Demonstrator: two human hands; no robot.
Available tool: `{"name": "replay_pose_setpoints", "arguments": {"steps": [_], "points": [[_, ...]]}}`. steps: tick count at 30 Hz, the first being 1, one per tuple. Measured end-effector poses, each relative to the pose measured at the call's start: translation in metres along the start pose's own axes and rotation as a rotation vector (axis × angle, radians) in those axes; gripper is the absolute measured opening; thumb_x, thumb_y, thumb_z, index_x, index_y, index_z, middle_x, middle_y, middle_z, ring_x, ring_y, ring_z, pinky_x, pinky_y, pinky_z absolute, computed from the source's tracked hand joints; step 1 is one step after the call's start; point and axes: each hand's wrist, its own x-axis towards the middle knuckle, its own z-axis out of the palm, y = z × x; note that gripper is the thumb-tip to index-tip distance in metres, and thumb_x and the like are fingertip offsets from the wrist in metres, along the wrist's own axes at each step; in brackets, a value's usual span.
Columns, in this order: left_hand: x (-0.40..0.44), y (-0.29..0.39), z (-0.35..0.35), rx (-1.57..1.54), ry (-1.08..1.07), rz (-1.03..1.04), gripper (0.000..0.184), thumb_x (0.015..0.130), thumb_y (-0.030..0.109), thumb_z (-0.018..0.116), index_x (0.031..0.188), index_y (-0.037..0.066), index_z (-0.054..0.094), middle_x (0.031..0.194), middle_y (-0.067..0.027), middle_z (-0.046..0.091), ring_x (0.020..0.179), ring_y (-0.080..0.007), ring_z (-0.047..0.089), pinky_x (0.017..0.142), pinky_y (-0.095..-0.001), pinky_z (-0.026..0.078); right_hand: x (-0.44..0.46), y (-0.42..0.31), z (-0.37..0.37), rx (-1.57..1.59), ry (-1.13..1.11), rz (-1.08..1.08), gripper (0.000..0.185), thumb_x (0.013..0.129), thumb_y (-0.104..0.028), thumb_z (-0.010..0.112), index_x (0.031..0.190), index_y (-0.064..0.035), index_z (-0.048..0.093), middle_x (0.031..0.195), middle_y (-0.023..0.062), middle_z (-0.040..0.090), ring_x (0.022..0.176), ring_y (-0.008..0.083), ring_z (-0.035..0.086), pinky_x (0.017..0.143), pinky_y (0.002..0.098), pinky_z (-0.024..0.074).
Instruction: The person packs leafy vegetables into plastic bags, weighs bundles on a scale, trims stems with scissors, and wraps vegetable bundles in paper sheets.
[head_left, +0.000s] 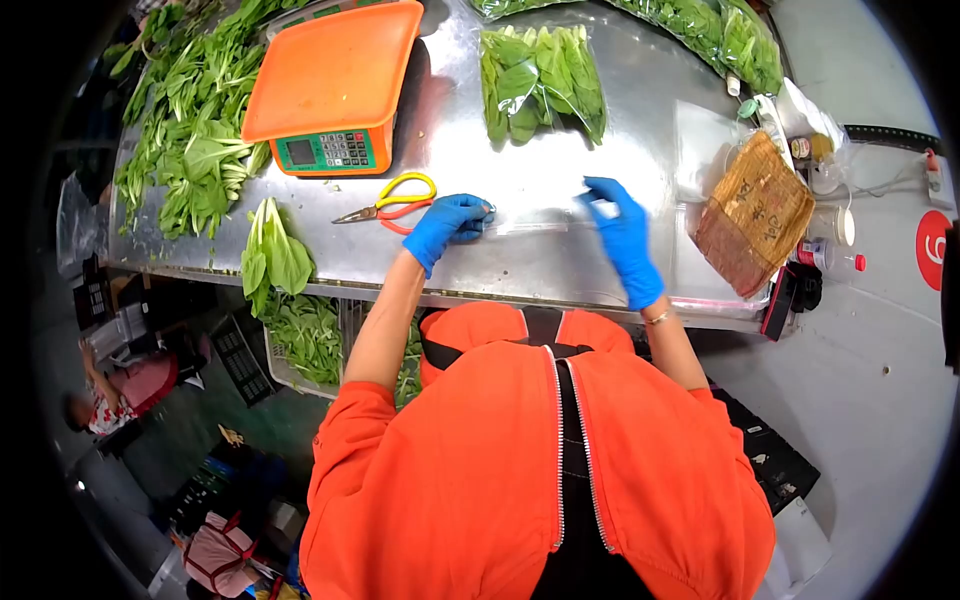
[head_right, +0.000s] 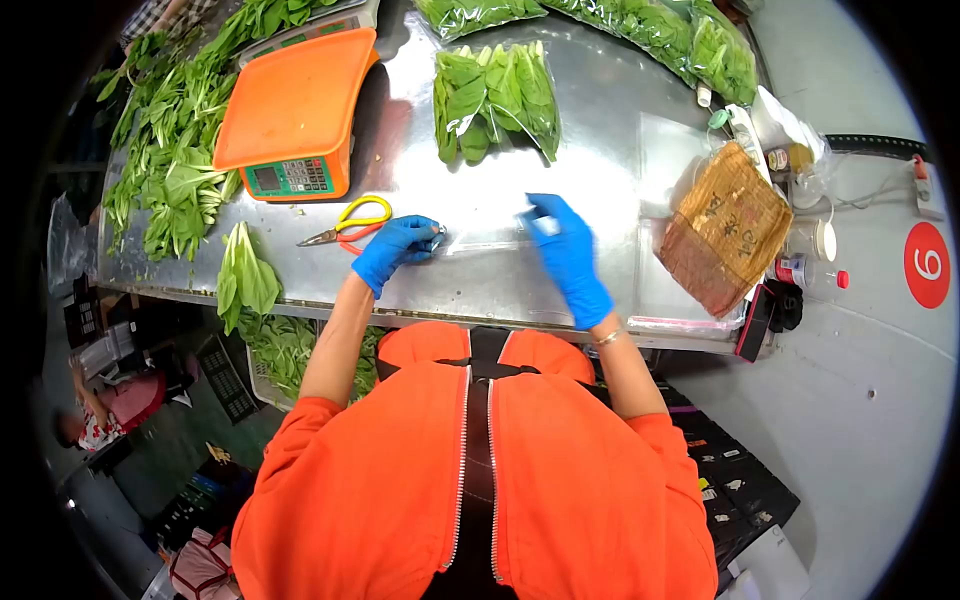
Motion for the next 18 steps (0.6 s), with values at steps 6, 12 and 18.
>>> {"name": "replay_pose_setpoints", "arguments": {"steps": [6,12,18], "points": [[-0.009,0.001,-0.002,-0.017,-0.057,0.006,0.015,0.079,0.016,0.06,0.087,0.004,0.06,0.072,-0.0014,0.058,0.06,-0.0047,0.054,0.055,-0.0161,0.046,-0.009,-0.023,0.069,-0.213,-0.278,-0.291,0.018,0.075,-0.021,0.06,0.09,-0.0106,0.06,0.088,0.0059,0.056,0.073,0.0233,0.056,0.065,0.0329,0.0453],[-0.003,-0.004,-0.001,-0.022,-0.024,0.072,0.013,0.078,0.015,0.059,0.08,0.002,0.057,0.069,-0.0035,0.058,0.057,-0.0081,0.055,0.053,-0.0178,0.047,-0.009,-0.02,0.09,-0.392,-0.308,-0.324,0.017,0.076,-0.024,0.058,0.088,-0.0111,0.058,0.086,0.0056,0.054,0.069,0.0245,0.055,0.06,0.033,0.0444],[-0.006,0.002,0.009,0.077,0.066,0.144,0.012,0.078,0.013,0.059,0.079,0.001,0.057,0.068,-0.0059,0.059,0.057,-0.0102,0.056,0.053,-0.0197,0.046,-0.007,-0.024,0.094,-0.48,-0.355,-0.228,0.013,0.078,-0.022,0.056,0.083,-0.0095,0.056,0.083,0.0076,0.053,0.067,0.0256,0.055,0.058,0.0342,0.0439]]}}
